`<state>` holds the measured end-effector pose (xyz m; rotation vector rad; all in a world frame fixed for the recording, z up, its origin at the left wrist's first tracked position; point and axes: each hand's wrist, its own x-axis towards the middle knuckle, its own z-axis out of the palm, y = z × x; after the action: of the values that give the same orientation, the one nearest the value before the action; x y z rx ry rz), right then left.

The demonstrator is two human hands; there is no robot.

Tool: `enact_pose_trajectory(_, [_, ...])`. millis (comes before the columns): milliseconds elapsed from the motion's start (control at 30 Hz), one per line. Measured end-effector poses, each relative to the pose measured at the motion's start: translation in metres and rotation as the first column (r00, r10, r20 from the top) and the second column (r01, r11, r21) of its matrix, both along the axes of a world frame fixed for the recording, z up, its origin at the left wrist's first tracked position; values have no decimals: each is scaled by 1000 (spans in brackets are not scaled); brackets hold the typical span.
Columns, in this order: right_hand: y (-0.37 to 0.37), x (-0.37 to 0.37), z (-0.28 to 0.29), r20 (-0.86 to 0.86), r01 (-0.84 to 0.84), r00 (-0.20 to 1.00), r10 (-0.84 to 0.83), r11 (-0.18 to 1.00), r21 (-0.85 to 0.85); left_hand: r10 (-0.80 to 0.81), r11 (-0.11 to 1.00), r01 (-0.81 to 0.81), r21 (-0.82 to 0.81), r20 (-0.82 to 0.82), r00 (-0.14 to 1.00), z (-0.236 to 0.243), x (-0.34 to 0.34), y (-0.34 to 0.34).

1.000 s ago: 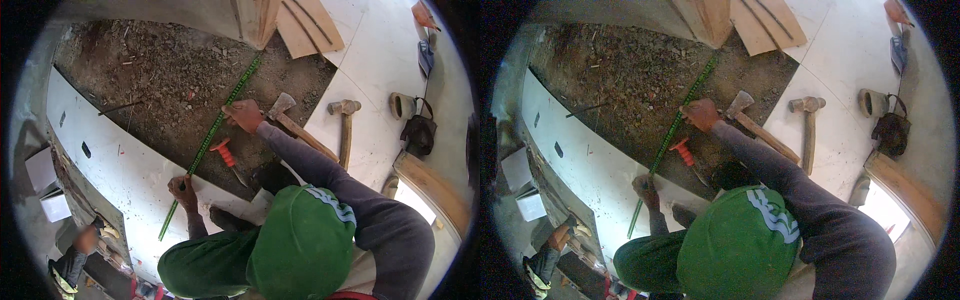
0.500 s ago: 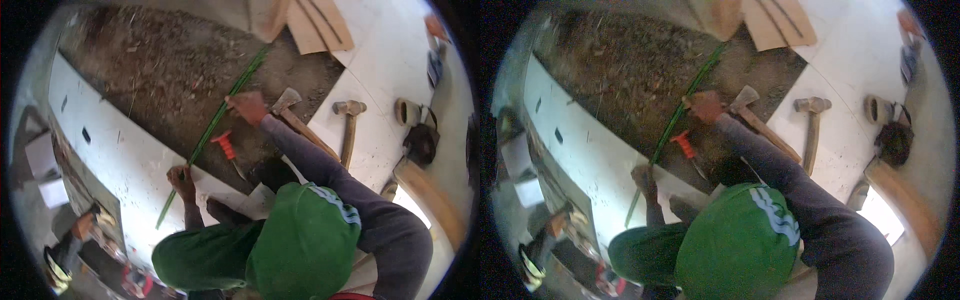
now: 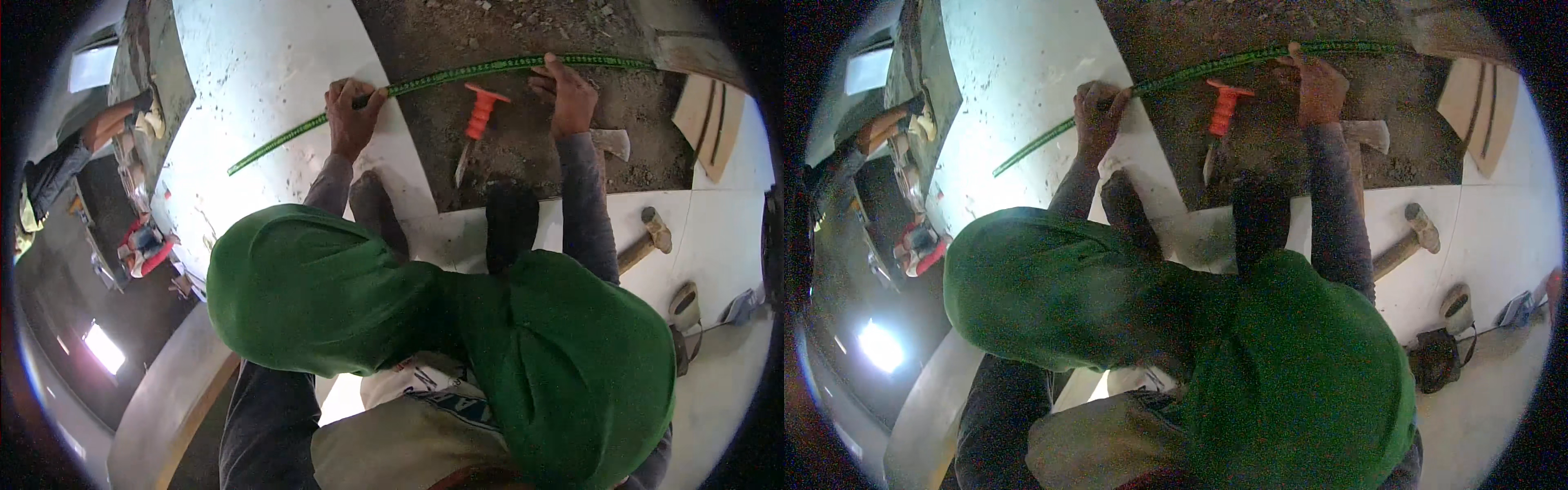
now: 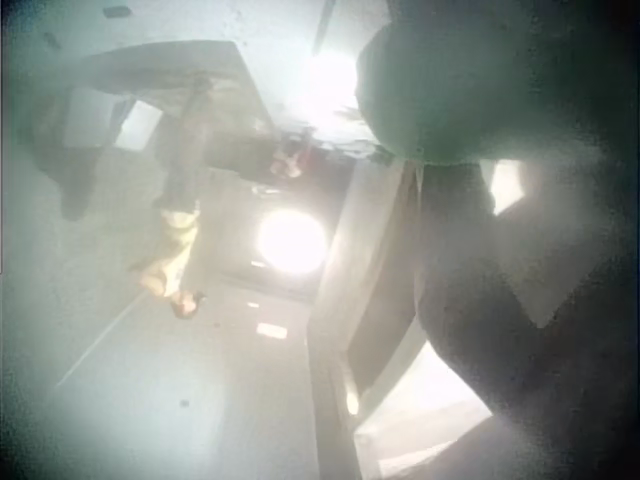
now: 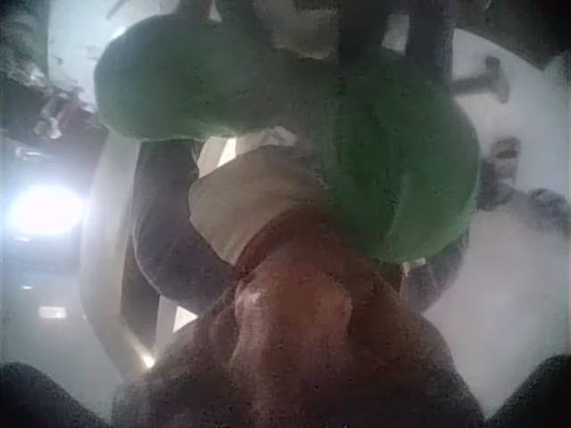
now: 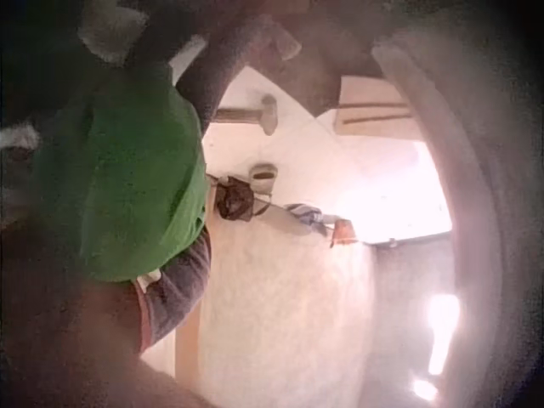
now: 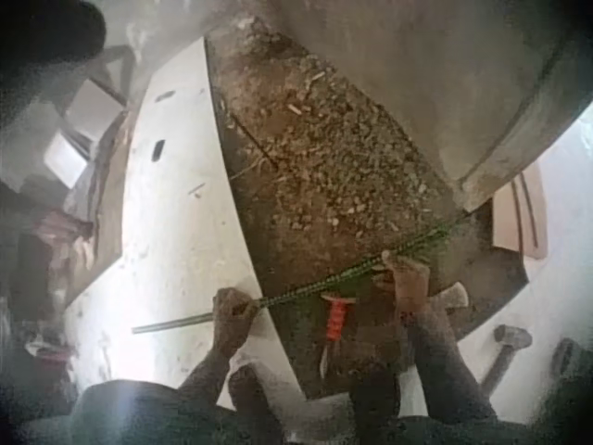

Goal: The person measures a gap in the flooring with a tape measure, uses a small axe to chip away at the concrete subfloor, and then positions a large floor tile into the prepared space.

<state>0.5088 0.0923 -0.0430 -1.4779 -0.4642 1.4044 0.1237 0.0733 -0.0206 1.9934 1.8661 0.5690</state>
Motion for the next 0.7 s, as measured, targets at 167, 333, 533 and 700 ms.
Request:
enact_pose_trajectory(167, [-1,5,-11,23,-32,999,32,999,31,-42,997,42,64,-3,999,0,-1,-5])
enact_pose_trajectory(333, [4,2,-9,-1,32,999,-32,996,81,23,998,-25,56,26,999,-3,2,-7])
enact_pose_trajectory(533, [3,1,-5,-3,17,1000,-17,999,51,45,999,-44,-2,36,998,-9,-2,-7])
enact_pose_trajectory(700, [4,-1,-3,96,-66,993,70,997,-40,40,999,-39,8,-16,999,-9,-10,-11])
